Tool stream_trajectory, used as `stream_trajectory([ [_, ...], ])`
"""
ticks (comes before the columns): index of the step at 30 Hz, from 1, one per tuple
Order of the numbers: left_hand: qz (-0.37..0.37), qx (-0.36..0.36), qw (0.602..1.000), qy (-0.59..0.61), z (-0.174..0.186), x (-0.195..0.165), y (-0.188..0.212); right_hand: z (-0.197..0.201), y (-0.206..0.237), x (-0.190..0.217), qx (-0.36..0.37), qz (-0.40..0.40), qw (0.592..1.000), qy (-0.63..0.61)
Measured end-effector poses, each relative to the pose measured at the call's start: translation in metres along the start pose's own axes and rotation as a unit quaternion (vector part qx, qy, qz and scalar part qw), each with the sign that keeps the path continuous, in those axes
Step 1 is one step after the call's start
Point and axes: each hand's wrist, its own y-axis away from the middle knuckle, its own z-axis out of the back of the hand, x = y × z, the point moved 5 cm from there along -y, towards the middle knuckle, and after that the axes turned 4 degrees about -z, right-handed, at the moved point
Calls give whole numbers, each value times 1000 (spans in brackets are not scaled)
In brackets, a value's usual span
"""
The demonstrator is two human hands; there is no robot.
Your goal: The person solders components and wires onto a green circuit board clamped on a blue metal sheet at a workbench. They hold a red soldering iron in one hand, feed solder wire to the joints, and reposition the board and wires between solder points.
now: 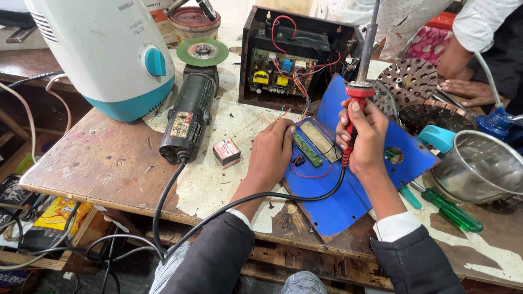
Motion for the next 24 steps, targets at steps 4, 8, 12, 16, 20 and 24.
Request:
stream_trajectory([
  [4, 25, 7, 1000, -16, 2, 2, -1, -1, 0, -1, -1, 2, 1000, 0],
  [8, 82, -22, 996, -34, 6, 7, -1, 0, 0, -1, 1, 7, 1000, 3],
  [12, 65, -50, 995, -65, 11, 4, -2, -1, 0, -3, 3, 9, 1000, 3],
  [16, 72, -43, 995, -60, 10, 6, -2, -2, 0, -5, 4, 9, 1000, 7],
  [20, 82, -41, 994, -53, 7, 9, -2, -1, -1, -7, 10, 10, 1000, 6],
  [24, 69, -43, 996, -33, 4, 13, -1, 0, -1, -10, 10, 0, 1000, 6],
])
